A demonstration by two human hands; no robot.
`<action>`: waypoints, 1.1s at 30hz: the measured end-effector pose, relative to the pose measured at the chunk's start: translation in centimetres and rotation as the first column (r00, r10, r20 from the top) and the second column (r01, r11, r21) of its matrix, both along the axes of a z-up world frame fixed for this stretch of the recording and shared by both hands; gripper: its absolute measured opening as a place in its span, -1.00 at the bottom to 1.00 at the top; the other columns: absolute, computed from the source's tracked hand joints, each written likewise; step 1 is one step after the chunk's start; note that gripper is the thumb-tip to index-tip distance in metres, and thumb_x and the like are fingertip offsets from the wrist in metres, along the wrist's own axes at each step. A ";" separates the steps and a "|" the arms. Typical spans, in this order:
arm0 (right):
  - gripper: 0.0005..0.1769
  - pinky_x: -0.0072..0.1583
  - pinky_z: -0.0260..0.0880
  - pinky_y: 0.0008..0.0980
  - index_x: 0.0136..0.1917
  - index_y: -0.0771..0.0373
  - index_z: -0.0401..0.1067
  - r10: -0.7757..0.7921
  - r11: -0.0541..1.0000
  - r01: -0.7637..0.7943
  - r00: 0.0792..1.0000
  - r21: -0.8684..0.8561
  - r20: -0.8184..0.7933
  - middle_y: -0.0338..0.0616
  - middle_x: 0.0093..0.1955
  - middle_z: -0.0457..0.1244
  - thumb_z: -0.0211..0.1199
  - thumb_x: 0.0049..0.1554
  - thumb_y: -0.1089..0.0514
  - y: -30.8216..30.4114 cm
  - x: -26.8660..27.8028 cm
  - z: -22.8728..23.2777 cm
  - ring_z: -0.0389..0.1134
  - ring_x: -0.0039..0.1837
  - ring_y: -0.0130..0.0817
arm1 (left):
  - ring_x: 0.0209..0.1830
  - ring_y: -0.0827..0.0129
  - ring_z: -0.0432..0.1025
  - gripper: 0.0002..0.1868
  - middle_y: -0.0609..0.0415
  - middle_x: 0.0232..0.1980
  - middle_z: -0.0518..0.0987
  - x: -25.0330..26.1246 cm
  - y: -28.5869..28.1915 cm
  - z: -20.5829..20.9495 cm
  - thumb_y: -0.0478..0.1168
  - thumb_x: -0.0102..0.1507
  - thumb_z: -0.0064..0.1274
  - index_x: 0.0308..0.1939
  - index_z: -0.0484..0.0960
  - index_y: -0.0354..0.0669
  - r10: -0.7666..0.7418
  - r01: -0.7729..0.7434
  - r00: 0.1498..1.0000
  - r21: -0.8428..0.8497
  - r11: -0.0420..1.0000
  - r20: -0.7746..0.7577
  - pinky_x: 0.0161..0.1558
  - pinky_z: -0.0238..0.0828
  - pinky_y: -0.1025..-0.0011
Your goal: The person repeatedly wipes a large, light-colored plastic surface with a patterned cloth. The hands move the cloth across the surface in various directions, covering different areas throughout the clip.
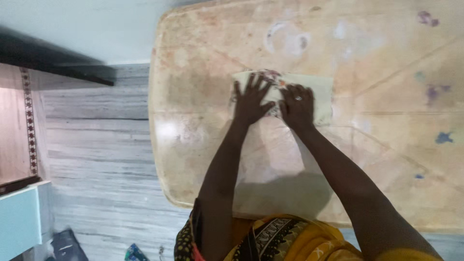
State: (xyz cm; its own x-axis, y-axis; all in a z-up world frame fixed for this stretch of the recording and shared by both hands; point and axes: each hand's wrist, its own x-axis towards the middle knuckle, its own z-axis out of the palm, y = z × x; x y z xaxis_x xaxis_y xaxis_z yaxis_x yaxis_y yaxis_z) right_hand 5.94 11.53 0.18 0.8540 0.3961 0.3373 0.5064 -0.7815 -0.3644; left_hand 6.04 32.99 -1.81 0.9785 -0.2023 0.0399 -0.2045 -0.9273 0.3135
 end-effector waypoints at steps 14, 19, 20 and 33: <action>-0.31 0.67 -0.22 0.19 0.51 -0.20 0.32 0.851 0.521 -0.854 0.520 -0.007 -0.082 -0.35 0.68 0.05 0.29 0.13 -0.22 37.3 -12.0 -1.1 -0.08 0.74 -0.25 | 0.55 -0.34 0.11 -0.20 -0.37 0.67 0.02 -28.2 24.0 1.3 0.27 0.39 -0.22 0.62 0.13 -0.01 0.907 -0.919 0.390 -0.013 0.393 -0.160 0.35 0.23 -0.15; -0.22 0.53 -0.40 0.60 0.59 -0.20 0.18 0.536 0.825 -0.561 0.815 -0.071 -0.218 -0.31 0.68 -0.01 0.18 0.13 -0.25 32.4 0.9 -1.4 -0.16 0.71 -0.17 | 0.68 -0.32 -0.22 -0.13 -0.24 0.71 -0.12 -13.6 23.9 -0.6 0.40 0.41 -0.28 0.68 0.06 0.08 0.749 -0.733 0.661 0.258 0.629 0.053 0.41 -0.23 -0.54; -0.21 0.48 -0.41 0.65 0.61 -0.19 0.13 0.435 0.881 -0.465 0.868 -0.089 -0.238 -0.22 0.69 -0.05 0.15 0.15 -0.26 29.9 3.8 -1.3 -0.19 0.70 -0.11 | 0.71 -0.30 -0.33 -0.12 -0.17 0.74 -0.18 -9.4 23.1 -0.6 0.41 0.39 -0.29 0.69 0.03 0.12 0.680 -0.667 0.733 0.177 0.723 -0.013 0.45 -0.43 -0.56; -0.20 0.36 -0.43 0.82 0.74 0.11 -0.04 -0.752 0.655 0.681 0.628 -0.327 -0.199 0.30 0.75 -0.23 -0.10 0.33 -0.17 -3.0 -0.9 -0.3 -0.36 0.72 0.46 | 0.69 0.10 -0.06 -0.13 0.16 0.64 0.14 12.7 -11.8 1.1 0.32 0.07 0.24 0.46 0.36 0.43 -0.458 0.482 0.875 -0.221 0.847 0.154 0.57 -0.26 -0.35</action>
